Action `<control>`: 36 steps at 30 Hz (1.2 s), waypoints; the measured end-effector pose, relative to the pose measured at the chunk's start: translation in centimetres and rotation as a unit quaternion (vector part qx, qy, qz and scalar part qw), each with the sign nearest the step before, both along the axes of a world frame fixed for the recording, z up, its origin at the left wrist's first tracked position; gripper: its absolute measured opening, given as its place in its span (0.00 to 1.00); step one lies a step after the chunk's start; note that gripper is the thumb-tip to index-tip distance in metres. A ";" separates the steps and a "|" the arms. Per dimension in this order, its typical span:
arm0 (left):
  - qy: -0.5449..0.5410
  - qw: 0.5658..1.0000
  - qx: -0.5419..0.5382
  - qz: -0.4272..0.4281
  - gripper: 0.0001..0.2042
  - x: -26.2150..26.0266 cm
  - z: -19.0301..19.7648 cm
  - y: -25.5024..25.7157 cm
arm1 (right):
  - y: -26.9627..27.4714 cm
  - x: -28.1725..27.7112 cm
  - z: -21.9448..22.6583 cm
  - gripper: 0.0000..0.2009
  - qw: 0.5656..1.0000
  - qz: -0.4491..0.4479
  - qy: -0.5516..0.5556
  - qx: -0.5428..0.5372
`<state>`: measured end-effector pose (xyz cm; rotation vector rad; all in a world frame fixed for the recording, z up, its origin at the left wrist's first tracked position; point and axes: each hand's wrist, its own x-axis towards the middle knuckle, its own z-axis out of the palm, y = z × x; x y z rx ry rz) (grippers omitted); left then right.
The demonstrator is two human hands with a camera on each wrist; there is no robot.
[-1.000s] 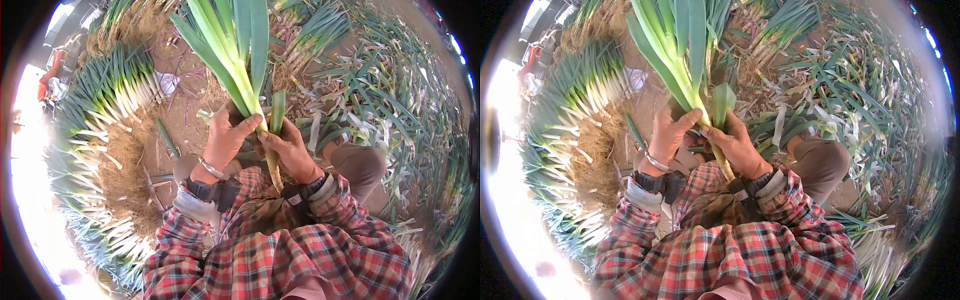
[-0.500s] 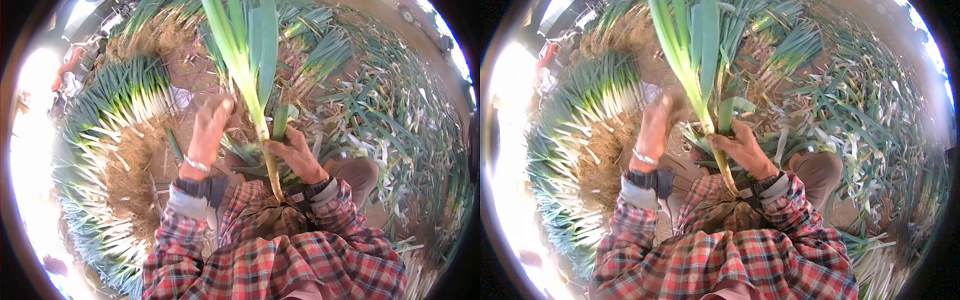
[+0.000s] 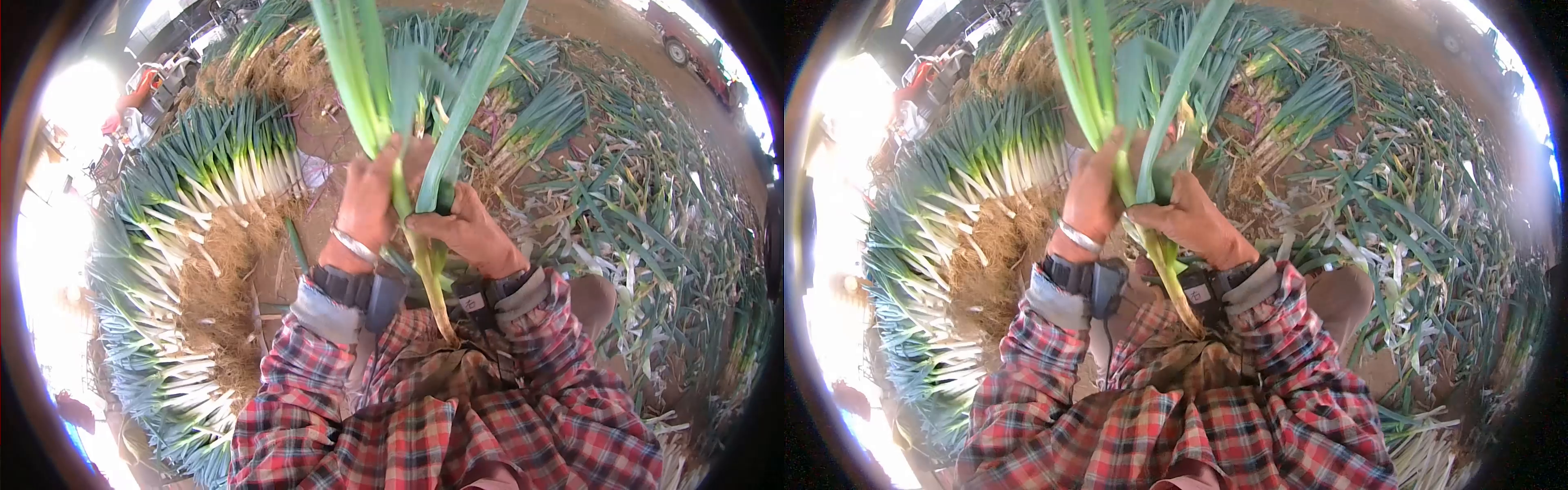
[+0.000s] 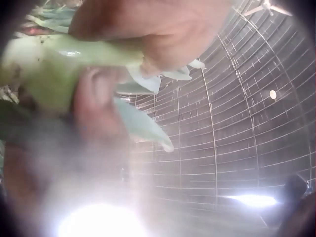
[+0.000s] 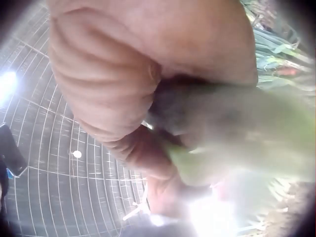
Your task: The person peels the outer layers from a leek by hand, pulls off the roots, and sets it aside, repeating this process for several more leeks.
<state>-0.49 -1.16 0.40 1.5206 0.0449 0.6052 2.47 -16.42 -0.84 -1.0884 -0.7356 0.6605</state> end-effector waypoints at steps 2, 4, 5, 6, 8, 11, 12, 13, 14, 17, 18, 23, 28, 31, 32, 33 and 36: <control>0.087 0.983 -0.161 0.032 0.14 -1.5 2.3 0.6 | -1.9 -0.9 0.7 0.16 0.995 0.019 0.011 -0.100; 0.050 0.965 -0.257 0.021 0.12 -1.1 1.1 3.5 | -5.4 -0.1 -0.2 0.17 0.990 -0.029 -0.029 -0.134; 0.034 0.958 -0.284 0.025 0.11 -1.3 1.1 4.5 | -7.8 1.1 -1.3 0.17 0.982 -0.056 -0.043 -0.174; 0.019 0.950 -0.310 0.028 0.10 -1.7 1.1 5.3 | -10.7 2.5 -2.7 0.18 0.964 -0.099 0.002 -0.245; -0.016 0.941 -0.336 0.042 0.10 -1.8 1.0 7.9 | -16.2 5.1 -4.3 0.18 0.923 -0.144 -0.065 -0.350; -0.046 0.931 -0.358 0.051 0.10 -2.2 1.8 8.3 | -23.1 10.6 -9.6 0.21 0.707 -0.299 -0.247 -0.591; -0.047 0.932 -0.355 0.051 0.10 -2.2 2.4 8.0 | -23.5 10.9 -8.9 0.22 0.681 -0.310 -0.264 -0.609; -0.019 0.934 -0.357 0.015 0.13 -2.3 2.7 7.4 | -24.0 10.9 -8.4 0.23 0.653 -0.319 -0.275 -0.629; -0.012 0.934 -0.357 0.011 0.13 -2.4 3.1 6.1 | -21.9 9.5 -7.2 0.23 0.738 -0.315 -0.310 -0.510; 0.013 0.942 -0.324 -0.085 0.18 -2.2 4.4 1.8 | -10.7 4.2 -1.2 0.22 0.915 -0.193 -0.277 -0.219; 0.018 0.942 -0.325 -0.089 0.18 -2.1 4.9 0.6 | -7.6 2.9 -0.2 0.23 0.940 -0.151 -0.290 -0.092; 0.043 0.948 -0.286 -0.135 0.17 -2.0 5.7 -2.1 | -1.1 0.6 3.3 0.14 0.930 -0.153 -0.335 -0.020; 0.046 0.955 -0.284 -0.073 0.13 -1.9 5.1 -2.5 | -2.0 0.1 1.1 0.14 0.868 -0.170 -0.460 -0.077; 0.075 0.952 -0.287 -0.079 0.11 -1.8 4.9 -2.3 | -2.6 0.1 1.2 0.16 0.864 -0.192 -0.458 -0.085; 0.076 0.951 -0.288 -0.080 0.11 -1.7 4.9 -2.5 | -2.7 0.2 1.4 0.16 0.864 -0.245 -0.437 -0.052; 0.065 0.952 -0.282 -0.094 0.10 -1.6 4.9 -2.8 | -2.5 0.2 1.3 0.16 0.863 -0.246 -0.438 -0.052; 0.040 0.955 -0.270 -0.120 0.08 -1.4 5.4 -3.2 | -2.0 0.2 1.3 0.16 0.921 -0.201 -0.334 -0.019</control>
